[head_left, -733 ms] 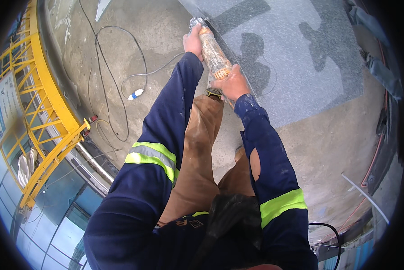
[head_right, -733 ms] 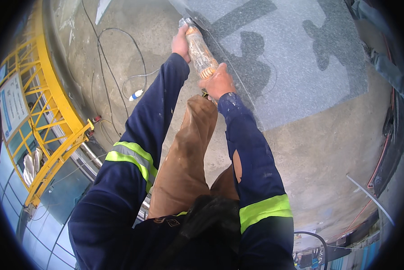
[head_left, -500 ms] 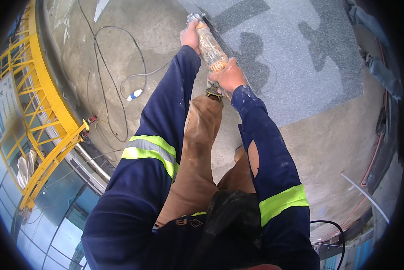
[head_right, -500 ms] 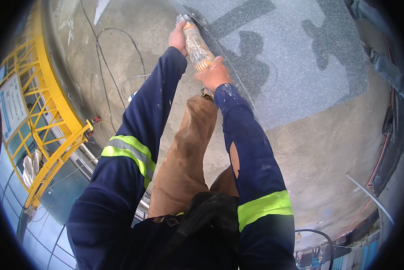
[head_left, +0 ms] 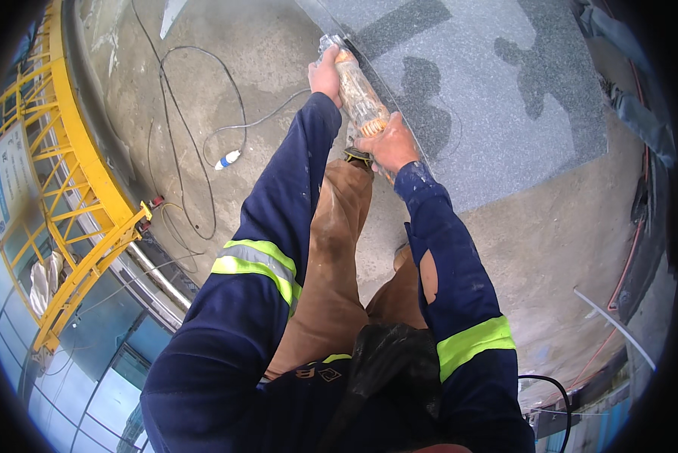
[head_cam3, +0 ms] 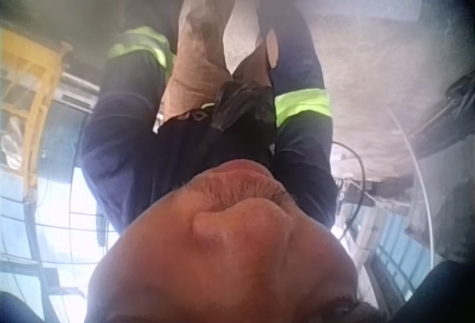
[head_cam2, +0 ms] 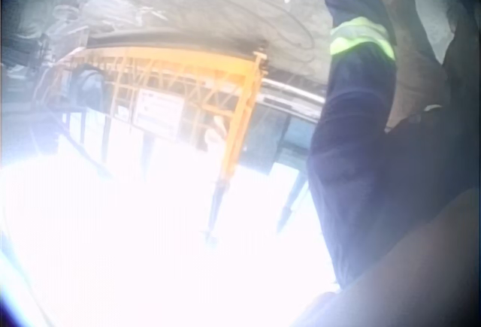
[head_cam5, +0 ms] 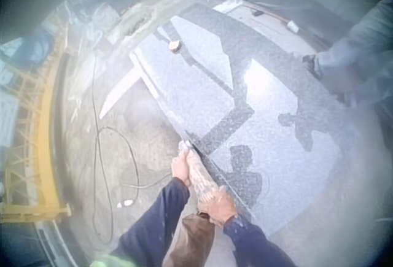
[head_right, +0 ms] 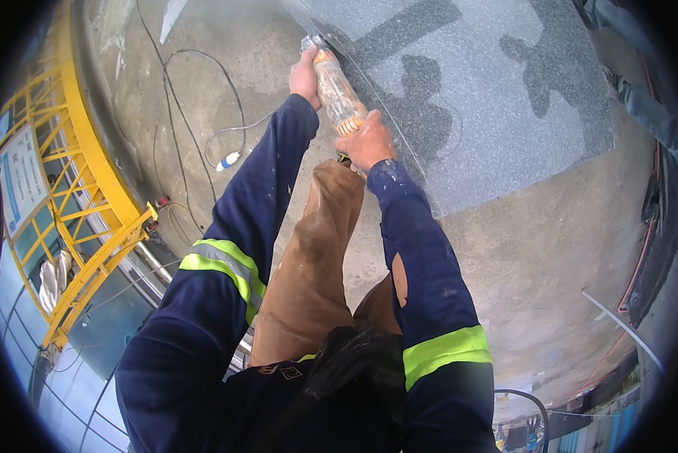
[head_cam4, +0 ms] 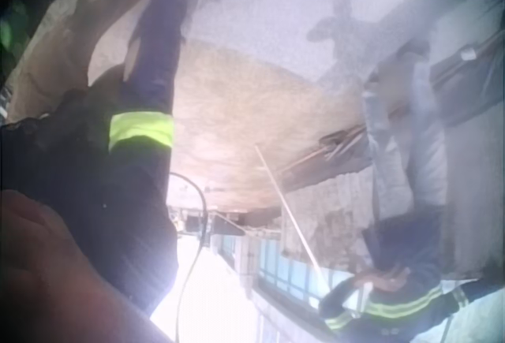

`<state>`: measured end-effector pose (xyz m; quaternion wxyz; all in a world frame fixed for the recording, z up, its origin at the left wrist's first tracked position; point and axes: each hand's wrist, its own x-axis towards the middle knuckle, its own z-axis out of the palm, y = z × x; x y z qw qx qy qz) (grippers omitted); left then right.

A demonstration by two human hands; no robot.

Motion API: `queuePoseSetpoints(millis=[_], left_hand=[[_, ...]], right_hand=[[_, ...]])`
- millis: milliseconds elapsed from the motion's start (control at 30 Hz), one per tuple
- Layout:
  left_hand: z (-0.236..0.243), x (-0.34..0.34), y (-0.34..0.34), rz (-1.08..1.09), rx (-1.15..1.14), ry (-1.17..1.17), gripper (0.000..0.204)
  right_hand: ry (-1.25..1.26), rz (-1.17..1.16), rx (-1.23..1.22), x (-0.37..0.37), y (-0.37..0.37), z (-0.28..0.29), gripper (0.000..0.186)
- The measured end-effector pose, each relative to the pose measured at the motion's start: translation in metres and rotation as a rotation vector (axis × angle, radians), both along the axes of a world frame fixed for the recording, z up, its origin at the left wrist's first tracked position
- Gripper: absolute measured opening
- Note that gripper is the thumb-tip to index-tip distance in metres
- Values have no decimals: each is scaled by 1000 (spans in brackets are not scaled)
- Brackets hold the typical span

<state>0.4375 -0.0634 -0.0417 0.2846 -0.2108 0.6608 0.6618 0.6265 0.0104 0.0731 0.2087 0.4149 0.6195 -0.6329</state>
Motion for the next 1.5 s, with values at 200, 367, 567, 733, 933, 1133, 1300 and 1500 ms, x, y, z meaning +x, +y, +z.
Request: queuePoseSetpoints(millis=[200, 367, 567, 733, 933, 1133, 1300, 1500], left_hand=[[-2, 5, -4, 6, 54, -2, 47], [-1, 9, -9, -1, 137, -47, 79], [4, 21, -3, 61, -21, 15, 45], [15, 27, -1, 40, -5, -2, 45], [20, 34, 0, 37, -32, 9, 46], [17, 19, 0, 9, 20, -17, 54], [10, -1, 6, -1, 29, -18, 43], [-6, -24, 6, 4, 54, -22, 48]], right_hand=[[-3, 3, -2, 5, 0, 4, 63], [-4, -10, -8, 10, -1, 5, 63], [12, -61, -47, 17, -3, 7, 67], [-22, -39, -43, 21, -4, 10, 65], [-47, -42, -73, 23, -3, 10, 64], [-28, -31, -66, 15, -1, 8, 64], [-7, -33, -94, -2, 6, 0, 67], [-2, 43, 96, -22, 1, -22, 72]])
